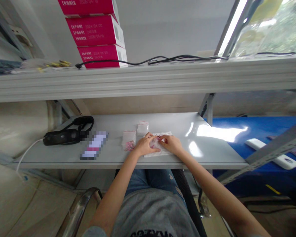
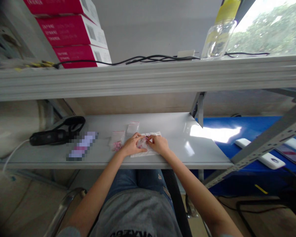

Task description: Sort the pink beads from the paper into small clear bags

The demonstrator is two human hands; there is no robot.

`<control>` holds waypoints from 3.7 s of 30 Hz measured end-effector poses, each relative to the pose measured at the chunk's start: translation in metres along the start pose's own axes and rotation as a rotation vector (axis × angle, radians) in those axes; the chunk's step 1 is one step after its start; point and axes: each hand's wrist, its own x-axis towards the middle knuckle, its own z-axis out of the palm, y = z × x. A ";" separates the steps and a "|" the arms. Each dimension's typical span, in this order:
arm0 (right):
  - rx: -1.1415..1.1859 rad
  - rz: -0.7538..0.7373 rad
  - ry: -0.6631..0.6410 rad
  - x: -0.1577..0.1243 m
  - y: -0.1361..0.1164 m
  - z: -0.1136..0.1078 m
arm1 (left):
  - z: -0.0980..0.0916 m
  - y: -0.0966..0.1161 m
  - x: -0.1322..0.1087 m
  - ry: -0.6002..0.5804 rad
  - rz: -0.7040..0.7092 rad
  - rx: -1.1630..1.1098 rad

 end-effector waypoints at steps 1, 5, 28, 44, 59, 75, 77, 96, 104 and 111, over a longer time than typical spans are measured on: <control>0.007 0.005 0.006 0.000 0.000 0.000 | 0.000 0.000 0.000 -0.001 -0.001 0.001; 0.071 0.025 0.041 0.000 0.000 -0.001 | -0.001 0.001 0.000 -0.003 0.001 -0.001; 0.076 -0.048 -0.047 -0.001 0.001 -0.001 | 0.003 -0.005 -0.001 0.028 0.016 -0.047; 0.355 -0.078 -0.002 0.005 0.013 -0.007 | 0.001 0.000 0.000 0.021 0.014 -0.027; 0.388 -0.273 -0.151 -0.009 -0.010 -0.011 | -0.003 0.008 0.001 0.129 0.016 -0.107; 0.896 -0.139 0.096 -0.014 -0.015 -0.038 | -0.016 0.036 0.004 0.361 -0.217 -0.818; 1.008 -0.094 -0.019 -0.015 -0.018 -0.034 | -0.015 0.040 0.004 0.384 -0.217 -0.872; 1.029 -0.030 0.120 -0.015 -0.026 -0.021 | -0.012 0.043 -0.004 0.379 -0.213 -0.832; 1.060 -0.073 0.151 -0.016 -0.027 -0.020 | -0.010 0.049 -0.001 0.290 -0.236 -0.926; 0.968 -0.084 0.184 -0.018 -0.025 -0.016 | -0.005 0.053 0.001 0.297 -0.230 -0.880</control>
